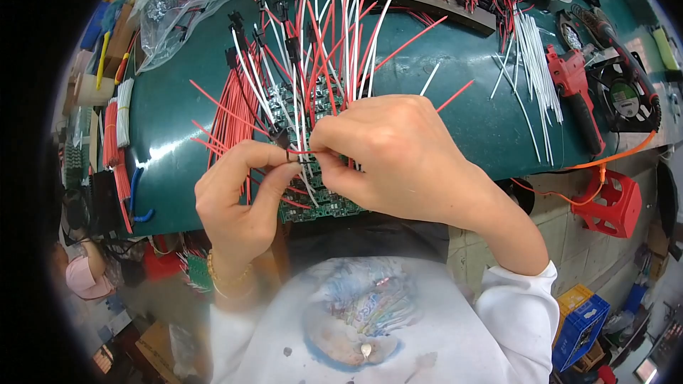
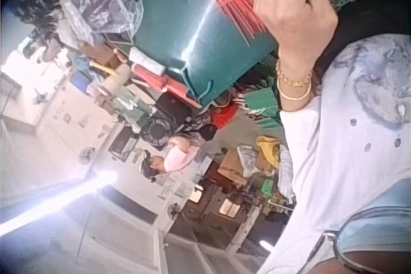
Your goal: The person connects wire harnesses to a panel of printed circuit boards by hand, attaching the connectors until the wire harnesses are secured to the boards.
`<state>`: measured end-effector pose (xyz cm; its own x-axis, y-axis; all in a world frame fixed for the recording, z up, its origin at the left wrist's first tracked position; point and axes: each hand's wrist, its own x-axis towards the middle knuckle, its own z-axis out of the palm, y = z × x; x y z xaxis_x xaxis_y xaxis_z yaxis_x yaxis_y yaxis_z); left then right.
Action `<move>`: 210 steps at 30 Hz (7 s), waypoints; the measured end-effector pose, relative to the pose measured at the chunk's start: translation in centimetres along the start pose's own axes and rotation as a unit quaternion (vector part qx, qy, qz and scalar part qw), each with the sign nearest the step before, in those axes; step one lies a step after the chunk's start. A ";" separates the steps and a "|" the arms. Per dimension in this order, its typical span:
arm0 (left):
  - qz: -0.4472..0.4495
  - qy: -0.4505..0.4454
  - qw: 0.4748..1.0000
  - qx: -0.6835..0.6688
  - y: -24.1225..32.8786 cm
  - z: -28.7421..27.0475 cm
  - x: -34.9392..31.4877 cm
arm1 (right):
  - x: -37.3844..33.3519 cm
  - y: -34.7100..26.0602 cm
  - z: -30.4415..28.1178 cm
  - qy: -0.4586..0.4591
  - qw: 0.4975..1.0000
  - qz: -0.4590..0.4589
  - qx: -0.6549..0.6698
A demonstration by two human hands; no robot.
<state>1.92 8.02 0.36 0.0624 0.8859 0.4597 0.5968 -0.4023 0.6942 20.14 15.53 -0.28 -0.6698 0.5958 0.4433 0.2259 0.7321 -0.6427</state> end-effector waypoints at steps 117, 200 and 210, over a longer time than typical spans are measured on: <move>-0.136 0.029 0.990 -0.021 1.2 1.0 -1.7 | -1.8 -1.5 1.4 0.102 0.994 0.000 -0.035; 0.024 0.077 0.997 -0.004 2.9 1.7 -2.5 | -5.6 -5.2 -3.3 0.192 0.884 0.353 0.241; -0.106 -0.037 0.968 -0.226 2.7 0.3 -2.0 | -3.2 -4.7 -0.8 0.011 0.992 0.078 0.099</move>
<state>3.69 5.24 1.16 0.0433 0.9671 0.2507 0.1924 -0.2543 0.9478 21.78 10.42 1.81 -0.6210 0.7059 0.3407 0.1818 0.5525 -0.8134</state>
